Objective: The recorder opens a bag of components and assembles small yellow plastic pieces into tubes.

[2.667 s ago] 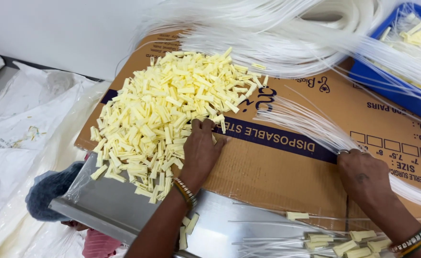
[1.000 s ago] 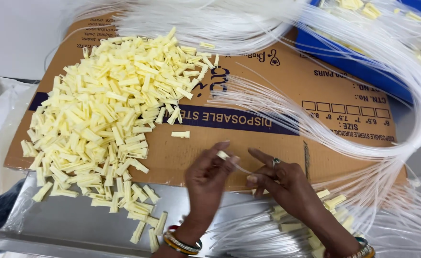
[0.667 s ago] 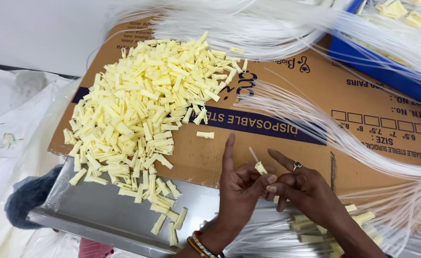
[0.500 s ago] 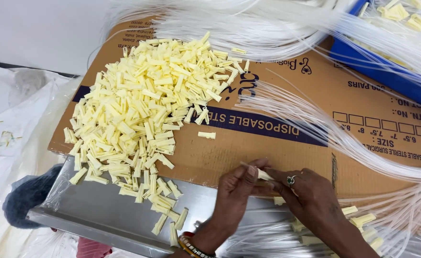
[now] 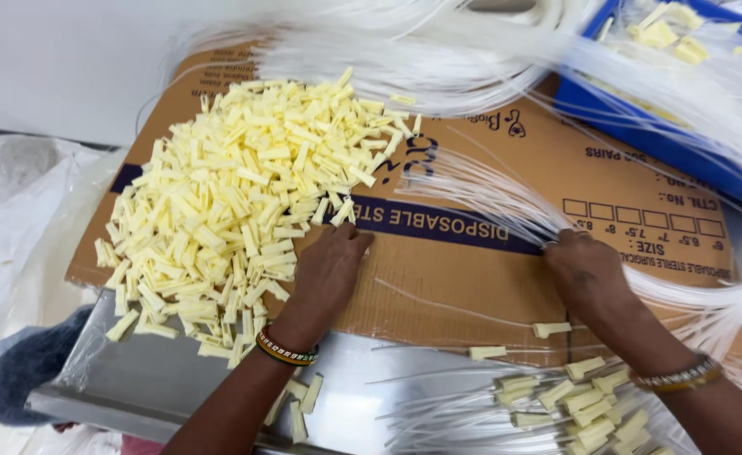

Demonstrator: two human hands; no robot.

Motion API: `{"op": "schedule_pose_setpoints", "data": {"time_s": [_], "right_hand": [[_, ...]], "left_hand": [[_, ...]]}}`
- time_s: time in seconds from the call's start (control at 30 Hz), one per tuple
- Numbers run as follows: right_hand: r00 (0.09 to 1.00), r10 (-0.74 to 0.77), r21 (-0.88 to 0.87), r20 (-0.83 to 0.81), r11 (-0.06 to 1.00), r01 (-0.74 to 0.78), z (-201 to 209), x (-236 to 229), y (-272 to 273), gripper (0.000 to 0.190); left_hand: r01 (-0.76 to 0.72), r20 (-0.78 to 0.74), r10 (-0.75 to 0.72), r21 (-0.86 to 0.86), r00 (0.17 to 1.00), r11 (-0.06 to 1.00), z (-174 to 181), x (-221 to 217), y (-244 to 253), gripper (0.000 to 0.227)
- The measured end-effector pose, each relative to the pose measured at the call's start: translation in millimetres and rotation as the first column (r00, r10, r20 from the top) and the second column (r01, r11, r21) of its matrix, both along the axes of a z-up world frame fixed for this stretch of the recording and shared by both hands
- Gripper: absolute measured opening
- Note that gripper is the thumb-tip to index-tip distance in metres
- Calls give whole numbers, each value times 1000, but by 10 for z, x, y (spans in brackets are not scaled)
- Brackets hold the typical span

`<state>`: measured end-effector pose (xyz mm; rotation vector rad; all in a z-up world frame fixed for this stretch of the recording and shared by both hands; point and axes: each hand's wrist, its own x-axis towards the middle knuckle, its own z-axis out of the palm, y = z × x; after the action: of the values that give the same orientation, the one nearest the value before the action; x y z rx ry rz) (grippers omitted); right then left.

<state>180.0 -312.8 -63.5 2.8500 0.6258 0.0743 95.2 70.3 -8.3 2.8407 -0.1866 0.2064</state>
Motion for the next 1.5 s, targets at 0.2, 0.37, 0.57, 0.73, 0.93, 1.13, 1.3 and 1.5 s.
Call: {"op": "schedule_pose_setpoints", "data": {"time_s": [0.2,0.37,0.57,0.73,0.93,1.13,1.3,1.5], "right_hand": [[998,55,54,-16,997,-54,351,87,110,5],[999,36,465,3,885,-33,779,-423,594,12],[947,322,901,0,411,-140,1133,-1134,1325,22],[969,248,940,-13,334,-73,1073,-1316,1385,15],[980,197,931,16,355,-86,1008,-1329,1345,13],[936,230,954,-265,202,220,969,-1248,1312,30],[556,539,608,-633,-98,788,802,-1144,1177,69],[573,588,628,-572,-136,766,940,-1151,1260,70]], "left_hand": [[-41,79,61,-232,995,972,-57,-50,114,26],[-328,-330,23,-925,944,192,-149,-290,-2,37],[-234,-226,-70,-887,972,-399,33,-495,-333,47],[-257,-274,-54,-794,960,-551,238,-561,-478,46],[-229,-242,-17,-887,970,-400,262,-641,-757,44],[25,2,116,-979,993,-200,97,-792,-985,41],[101,90,90,-988,992,-116,75,-844,-1080,34],[217,213,93,-975,973,-44,-126,-906,-1159,32]]}}
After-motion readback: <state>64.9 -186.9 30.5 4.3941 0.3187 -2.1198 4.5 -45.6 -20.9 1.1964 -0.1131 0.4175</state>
